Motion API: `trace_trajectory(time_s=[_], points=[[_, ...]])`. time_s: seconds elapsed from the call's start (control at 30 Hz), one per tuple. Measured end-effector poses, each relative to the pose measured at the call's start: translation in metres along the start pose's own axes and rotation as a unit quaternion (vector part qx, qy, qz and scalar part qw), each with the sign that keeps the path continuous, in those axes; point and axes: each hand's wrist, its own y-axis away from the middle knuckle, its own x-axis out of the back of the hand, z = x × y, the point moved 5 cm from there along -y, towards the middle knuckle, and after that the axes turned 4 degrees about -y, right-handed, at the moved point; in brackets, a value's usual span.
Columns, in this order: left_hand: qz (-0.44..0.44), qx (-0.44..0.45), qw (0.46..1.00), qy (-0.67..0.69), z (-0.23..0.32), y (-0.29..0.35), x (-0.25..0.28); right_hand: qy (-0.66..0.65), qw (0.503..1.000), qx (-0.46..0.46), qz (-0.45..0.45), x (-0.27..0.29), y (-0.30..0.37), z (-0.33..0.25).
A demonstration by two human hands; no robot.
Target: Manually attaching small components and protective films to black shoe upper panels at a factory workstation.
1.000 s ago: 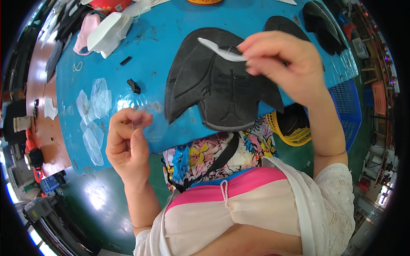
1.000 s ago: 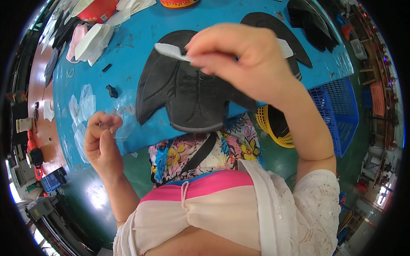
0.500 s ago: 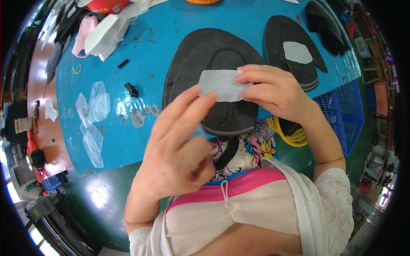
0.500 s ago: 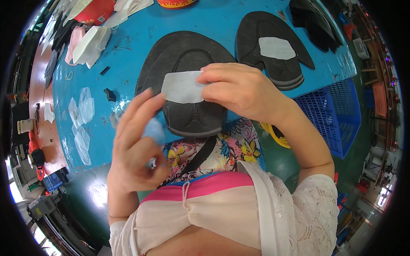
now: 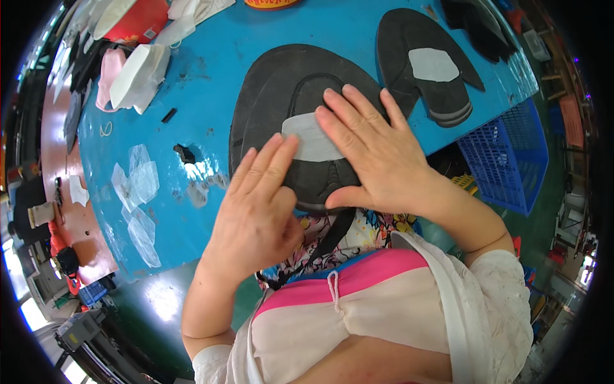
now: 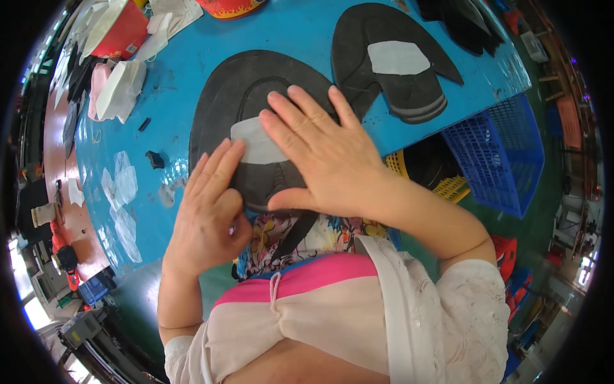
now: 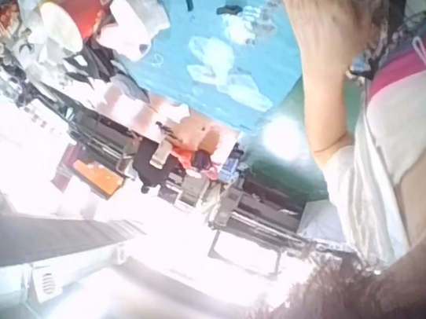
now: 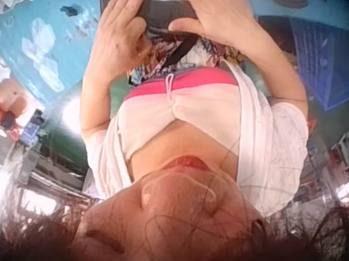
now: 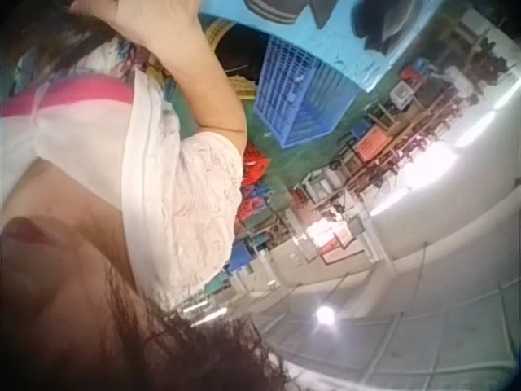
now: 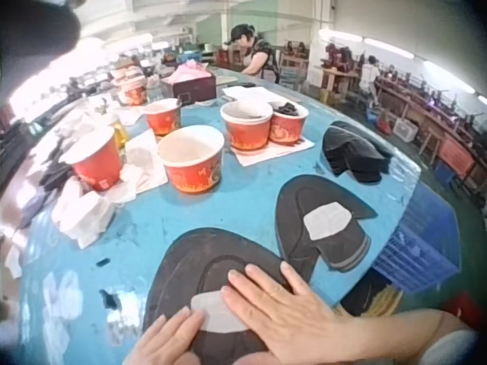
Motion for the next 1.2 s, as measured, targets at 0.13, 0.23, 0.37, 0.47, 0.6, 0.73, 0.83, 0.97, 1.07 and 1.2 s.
trace_trajectory(time_s=[0.13,0.23,0.37,0.47,0.6,0.73,0.83,0.97,1.07,1.2], points=[[-0.015,0.018,0.999,-0.047,0.006,0.010,0.007,0.015,1.000,0.005,-0.017,0.004,0.010,0.002],[-0.013,-0.052,0.998,-0.018,0.021,-0.005,-0.004,0.037,0.999,0.013,0.007,0.000,0.007,0.000],[0.001,-0.031,0.999,-0.022,0.016,0.016,-0.008,-0.057,0.998,-0.003,0.041,0.006,0.015,0.008],[0.024,-0.007,0.999,-0.036,0.014,0.027,-0.017,-0.019,0.987,-0.040,0.157,0.017,0.016,0.017],[0.102,0.026,0.994,-0.035,0.024,0.036,-0.025,0.024,0.974,-0.049,0.218,0.011,0.007,0.005],[0.161,0.042,0.984,0.058,0.021,0.041,-0.022,-0.088,0.949,-0.026,0.303,0.024,0.004,-0.001],[0.234,0.066,0.955,0.171,0.011,0.056,-0.016,-0.287,0.911,-0.057,0.291,0.041,0.010,0.005],[0.382,0.142,0.855,0.319,-0.004,0.087,-0.002,-0.421,0.803,-0.175,0.383,0.099,0.027,0.104],[0.390,0.179,0.854,0.292,-0.019,0.100,0.006,-0.420,0.815,-0.187,0.353,0.123,0.039,0.194],[0.427,0.260,0.852,0.155,-0.052,0.106,0.019,-0.079,0.946,-0.214,0.231,0.102,0.035,0.242]])
